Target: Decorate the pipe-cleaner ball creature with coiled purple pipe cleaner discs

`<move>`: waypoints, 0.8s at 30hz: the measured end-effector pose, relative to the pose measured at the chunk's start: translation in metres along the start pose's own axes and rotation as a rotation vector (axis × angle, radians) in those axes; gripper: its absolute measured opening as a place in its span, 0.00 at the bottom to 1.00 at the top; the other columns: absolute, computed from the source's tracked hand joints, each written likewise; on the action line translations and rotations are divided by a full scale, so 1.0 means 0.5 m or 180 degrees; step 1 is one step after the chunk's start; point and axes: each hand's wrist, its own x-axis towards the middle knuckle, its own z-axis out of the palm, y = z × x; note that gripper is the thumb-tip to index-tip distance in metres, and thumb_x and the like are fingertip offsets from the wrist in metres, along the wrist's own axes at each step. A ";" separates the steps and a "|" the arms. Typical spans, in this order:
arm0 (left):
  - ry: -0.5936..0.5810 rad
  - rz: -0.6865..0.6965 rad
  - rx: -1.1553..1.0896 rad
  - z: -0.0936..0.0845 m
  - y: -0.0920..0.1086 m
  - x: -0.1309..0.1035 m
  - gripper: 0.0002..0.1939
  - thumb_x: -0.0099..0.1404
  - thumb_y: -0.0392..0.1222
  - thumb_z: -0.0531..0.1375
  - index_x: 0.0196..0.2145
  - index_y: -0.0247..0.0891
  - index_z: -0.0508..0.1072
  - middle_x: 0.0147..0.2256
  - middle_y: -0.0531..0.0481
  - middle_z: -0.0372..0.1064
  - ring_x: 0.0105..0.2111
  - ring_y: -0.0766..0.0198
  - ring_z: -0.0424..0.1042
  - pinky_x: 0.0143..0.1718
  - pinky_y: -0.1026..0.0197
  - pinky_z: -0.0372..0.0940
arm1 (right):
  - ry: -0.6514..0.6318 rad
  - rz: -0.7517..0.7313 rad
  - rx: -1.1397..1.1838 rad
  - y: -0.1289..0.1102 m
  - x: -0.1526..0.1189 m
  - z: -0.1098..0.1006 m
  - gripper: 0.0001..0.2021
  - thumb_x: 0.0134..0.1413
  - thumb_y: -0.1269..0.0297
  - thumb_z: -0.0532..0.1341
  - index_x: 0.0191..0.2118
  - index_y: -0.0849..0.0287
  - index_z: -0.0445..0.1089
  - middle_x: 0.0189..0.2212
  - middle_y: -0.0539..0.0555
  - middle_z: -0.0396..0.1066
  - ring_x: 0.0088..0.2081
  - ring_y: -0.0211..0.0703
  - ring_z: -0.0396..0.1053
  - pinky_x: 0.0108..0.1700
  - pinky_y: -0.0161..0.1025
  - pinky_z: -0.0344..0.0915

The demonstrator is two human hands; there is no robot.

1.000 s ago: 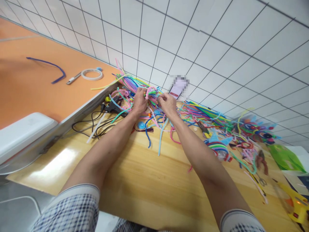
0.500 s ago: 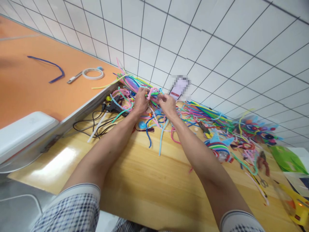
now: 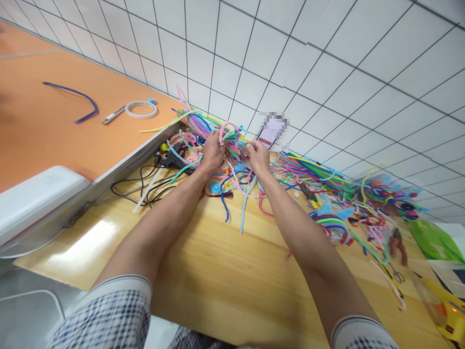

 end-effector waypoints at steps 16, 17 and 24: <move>0.0036 0.0090 -0.0037 0.004 -0.005 0.002 0.05 0.72 0.45 0.66 0.39 0.42 0.76 0.43 0.44 0.75 0.47 0.49 0.77 0.56 0.44 0.73 | 0.0084 -0.0340 -0.0516 -0.011 -0.031 -0.006 0.03 0.58 0.66 0.62 0.35 0.54 0.74 0.36 0.53 0.77 0.40 0.48 0.74 0.51 0.45 0.71; 0.0034 0.0079 -0.0035 0.004 -0.006 0.002 0.05 0.72 0.44 0.66 0.39 0.42 0.76 0.43 0.44 0.75 0.47 0.49 0.77 0.56 0.44 0.73 | 0.0091 -0.0365 -0.0527 -0.017 -0.037 -0.007 0.04 0.59 0.64 0.62 0.33 0.54 0.73 0.34 0.52 0.76 0.39 0.48 0.73 0.50 0.44 0.70; 0.0019 0.0052 -0.0076 0.000 -0.001 0.000 0.06 0.75 0.46 0.63 0.41 0.42 0.75 0.45 0.46 0.76 0.50 0.50 0.77 0.59 0.44 0.71 | -0.0179 -0.0283 -0.0399 -0.019 -0.040 0.005 0.07 0.62 0.62 0.61 0.40 0.54 0.78 0.37 0.53 0.79 0.43 0.49 0.74 0.53 0.45 0.69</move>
